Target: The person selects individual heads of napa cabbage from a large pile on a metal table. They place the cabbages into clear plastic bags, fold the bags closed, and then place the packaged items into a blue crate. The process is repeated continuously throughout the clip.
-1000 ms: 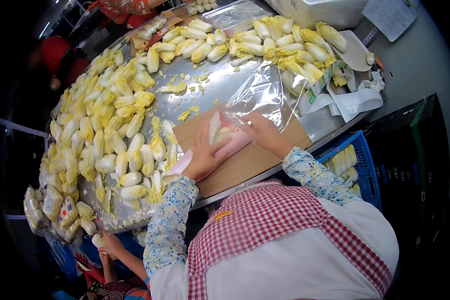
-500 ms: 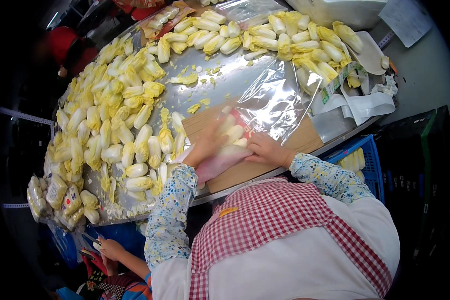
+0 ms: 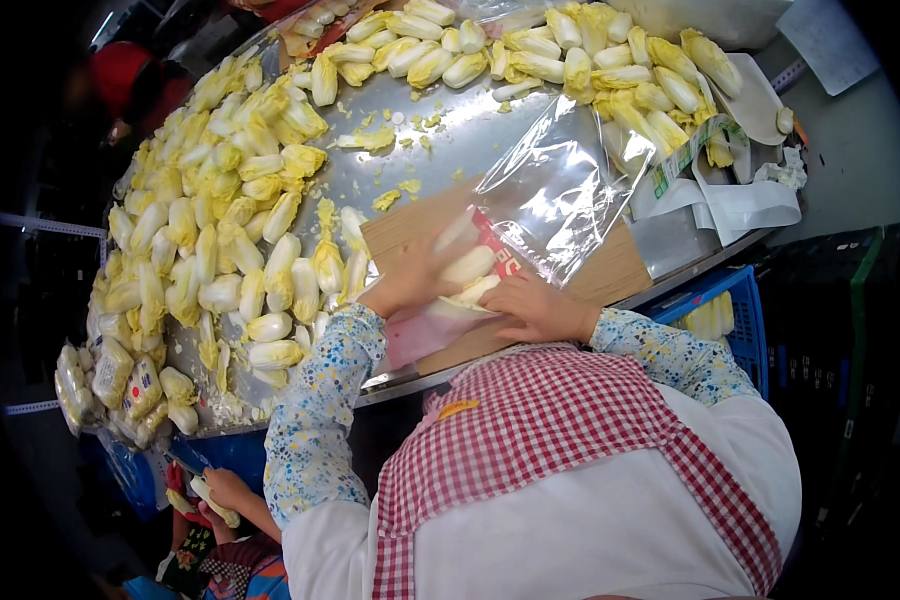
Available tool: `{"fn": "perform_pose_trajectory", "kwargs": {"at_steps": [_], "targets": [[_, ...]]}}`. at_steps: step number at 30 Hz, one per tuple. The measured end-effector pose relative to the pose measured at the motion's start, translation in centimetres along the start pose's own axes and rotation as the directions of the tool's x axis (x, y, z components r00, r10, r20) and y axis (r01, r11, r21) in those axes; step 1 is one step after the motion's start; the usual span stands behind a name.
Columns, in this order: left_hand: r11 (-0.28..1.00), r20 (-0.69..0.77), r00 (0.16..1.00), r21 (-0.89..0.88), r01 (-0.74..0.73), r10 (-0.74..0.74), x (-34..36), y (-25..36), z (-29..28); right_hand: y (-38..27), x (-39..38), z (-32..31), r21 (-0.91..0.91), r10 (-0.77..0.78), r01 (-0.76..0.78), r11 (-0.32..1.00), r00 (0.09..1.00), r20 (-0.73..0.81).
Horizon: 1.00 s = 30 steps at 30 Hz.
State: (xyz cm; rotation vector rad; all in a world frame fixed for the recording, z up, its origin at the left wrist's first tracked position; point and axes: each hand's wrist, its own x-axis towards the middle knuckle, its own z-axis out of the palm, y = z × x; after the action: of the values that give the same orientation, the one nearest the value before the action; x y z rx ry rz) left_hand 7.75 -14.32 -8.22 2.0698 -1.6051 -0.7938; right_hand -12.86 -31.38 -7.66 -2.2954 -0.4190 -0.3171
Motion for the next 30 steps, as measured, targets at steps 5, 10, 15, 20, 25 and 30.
{"fn": "perform_pose_trajectory", "kwargs": {"at_steps": [5, 10, 15, 20, 25, 30], "targets": [[0.994, 0.074, 0.993, -0.043, 0.098, -0.095, 0.7, -0.3, -0.7, -1.0, 1.9, 0.3, -0.016, 0.394, -0.398, 0.917, 0.9, 0.187], [1.0, 0.087, 0.996, 0.028, 0.011, -0.013, 0.8, 0.2, -0.5, -1.1, 2.0, 2.2, -0.153, -0.048, 0.094, 0.984, 0.958, 0.281], [0.995, 0.098, 0.995, 0.101, 0.004, -0.014, 0.8, 0.9, -0.8, 0.6, 1.0, 2.6, -0.217, -0.168, 0.199, 0.956, 0.974, 0.155], [0.998, 0.06, 0.997, 0.053, 0.037, -0.041, 0.7, -0.2, 0.1, 1.6, -0.2, 3.0, -0.287, -0.127, 0.141, 0.948, 0.99, 0.068], [0.998, 0.033, 0.998, 0.038, 0.059, -0.061, 0.6, 0.4, -0.1, -0.2, -0.2, 2.6, -0.323, -0.075, 0.063, 0.944, 0.997, -0.023], [0.998, 0.024, 0.999, 0.05, 0.041, -0.043, 0.8, 0.5, 0.0, 1.5, -0.1, 3.3, -0.278, -0.125, 0.148, 0.949, 0.987, 0.097]]}}
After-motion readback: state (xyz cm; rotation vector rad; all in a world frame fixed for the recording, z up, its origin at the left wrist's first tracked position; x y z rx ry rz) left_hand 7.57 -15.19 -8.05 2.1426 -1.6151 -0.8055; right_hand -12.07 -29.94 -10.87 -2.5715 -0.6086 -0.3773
